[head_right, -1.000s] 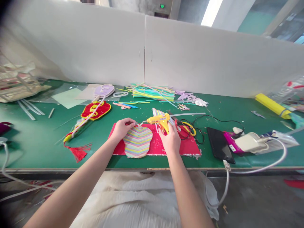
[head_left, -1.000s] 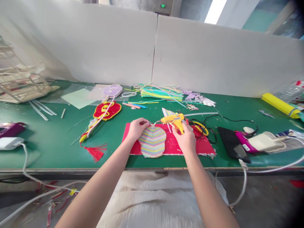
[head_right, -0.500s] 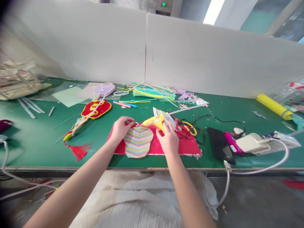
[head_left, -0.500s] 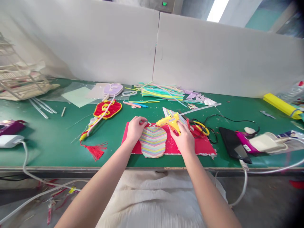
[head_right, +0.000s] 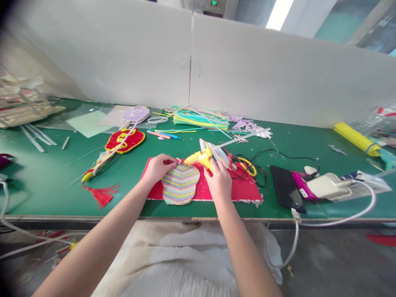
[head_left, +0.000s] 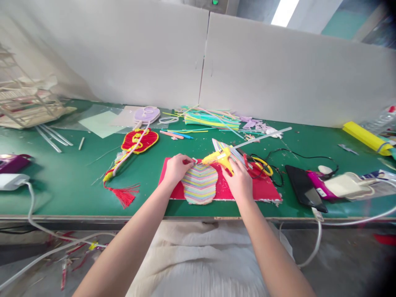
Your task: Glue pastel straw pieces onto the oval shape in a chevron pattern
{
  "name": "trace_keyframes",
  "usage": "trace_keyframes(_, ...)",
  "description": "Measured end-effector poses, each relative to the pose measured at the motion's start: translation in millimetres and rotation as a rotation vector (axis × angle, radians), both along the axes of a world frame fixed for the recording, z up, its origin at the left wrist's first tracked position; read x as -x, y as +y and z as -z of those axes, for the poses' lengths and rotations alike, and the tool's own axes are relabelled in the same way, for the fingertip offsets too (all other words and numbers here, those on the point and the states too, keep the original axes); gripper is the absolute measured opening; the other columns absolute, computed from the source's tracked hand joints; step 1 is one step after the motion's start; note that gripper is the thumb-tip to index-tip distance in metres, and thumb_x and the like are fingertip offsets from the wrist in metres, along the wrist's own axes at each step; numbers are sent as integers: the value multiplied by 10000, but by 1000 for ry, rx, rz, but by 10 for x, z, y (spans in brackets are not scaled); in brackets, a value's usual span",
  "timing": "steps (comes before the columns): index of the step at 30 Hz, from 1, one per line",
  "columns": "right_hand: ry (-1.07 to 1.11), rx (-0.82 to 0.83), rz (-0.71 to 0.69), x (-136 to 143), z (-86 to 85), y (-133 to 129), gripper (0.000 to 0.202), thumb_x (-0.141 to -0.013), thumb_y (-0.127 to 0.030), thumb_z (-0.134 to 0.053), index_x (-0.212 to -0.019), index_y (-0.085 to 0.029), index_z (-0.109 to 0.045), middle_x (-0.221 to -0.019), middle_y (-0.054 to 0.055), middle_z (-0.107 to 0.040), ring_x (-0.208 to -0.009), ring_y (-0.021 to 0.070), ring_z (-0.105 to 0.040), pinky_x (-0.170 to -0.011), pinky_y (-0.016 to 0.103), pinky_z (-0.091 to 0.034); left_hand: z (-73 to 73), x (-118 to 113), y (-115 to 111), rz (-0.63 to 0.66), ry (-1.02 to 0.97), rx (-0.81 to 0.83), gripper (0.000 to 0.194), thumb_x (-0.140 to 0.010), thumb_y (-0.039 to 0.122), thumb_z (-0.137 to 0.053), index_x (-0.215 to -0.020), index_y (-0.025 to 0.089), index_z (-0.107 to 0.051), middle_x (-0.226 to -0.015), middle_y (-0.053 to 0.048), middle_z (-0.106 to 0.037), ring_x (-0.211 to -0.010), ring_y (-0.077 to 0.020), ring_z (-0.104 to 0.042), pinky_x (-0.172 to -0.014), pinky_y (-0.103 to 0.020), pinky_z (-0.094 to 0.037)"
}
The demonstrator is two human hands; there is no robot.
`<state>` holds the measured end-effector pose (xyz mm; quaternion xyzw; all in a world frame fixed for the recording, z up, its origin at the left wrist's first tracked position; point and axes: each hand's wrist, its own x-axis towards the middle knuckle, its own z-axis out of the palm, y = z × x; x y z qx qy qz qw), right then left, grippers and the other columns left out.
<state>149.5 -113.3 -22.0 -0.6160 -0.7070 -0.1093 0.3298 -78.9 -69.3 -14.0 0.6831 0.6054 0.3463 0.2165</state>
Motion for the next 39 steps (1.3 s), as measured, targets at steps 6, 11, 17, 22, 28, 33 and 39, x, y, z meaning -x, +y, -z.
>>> trace_keyframes(6, 2, 7, -8, -4, -2, 0, 375, -881, -298, -509, -1222, -163, -589, -1081, 132, -651, -1033, 264, -610, -820, 367, -535, -14, -6, -6, 2, 7, 6, 140, -756, 342, -649, -759, 224, -724, -787, -20, -681, -720, -174, -606, -618, -260, -419)
trace_keyframes(11, 24, 4, -26, -18, 27, 8, 382, -888, -293, -496, -1242, -177, -577, -1094, 125, -644, -1036, 259, -607, -834, 371, -530, -16, -7, -3, 1, 10, 12, 138, -752, 337, -651, -762, 221, -724, -791, -24, -686, -725, -179, -609, -616, -263, -420)
trace_keyframes(17, 50, 8, -18, -18, 36, 4, 380, -886, -298, -500, -1236, -174, -584, -1101, 127, -646, -1039, 260, -608, -828, 371, -533, -18, -9, -5, -4, 12, 14, 148, -751, 355, -647, -746, 227, -721, -783, -19, -688, -720, -177, -611, -609, -259, -419)
trace_keyframes(22, 49, 7, -19, -15, 26, -2, 378, -889, -296, -499, -1239, -182, -585, -1096, 119, -651, -1030, 259, -614, -815, 368, -540, -30, -14, -10, -8, 10, 25, 147, -754, 348, -647, -747, 221, -721, -791, -26, -690, -729, -182, -614, -612, -263, -422)
trace_keyframes(28, 53, 7, -18, -18, 27, -1, 378, -889, -294, -502, -1241, -187, -588, -1096, 118, -650, -1027, 257, -617, -810, 357, -538, -31, -14, -7, -10, 9, 32, 151, -746, 350, -649, -750, 218, -723, -794, -29, -691, -727, -187, -616, -609, -267, -423)
trace_keyframes(33, 63, 14, -23, -20, 22, -3, 378, -891, -301, -498, -1234, -174, -592, -1088, 128, -650, -1011, 255, -618, -799, 354, -535, -31, -15, -6, -9, 5, 36, 157, -745, 354, -648, -753, 218, -727, -798, -29, -696, -727, -188, -621, -623, -269, -431)
trace_keyframes(39, 63, 4, -28, -26, 37, 1, 379, -891, -288, -498, -1241, -173, -590, -1098, 130, -647, -1024, 254, -613, -816, 357, -532, -22, -12, 1, -9, 8, 41, 163, -742, 359, -650, -756, 215, -725, -802, -28, -697, -736, -191, -621, -624, -270, -427)
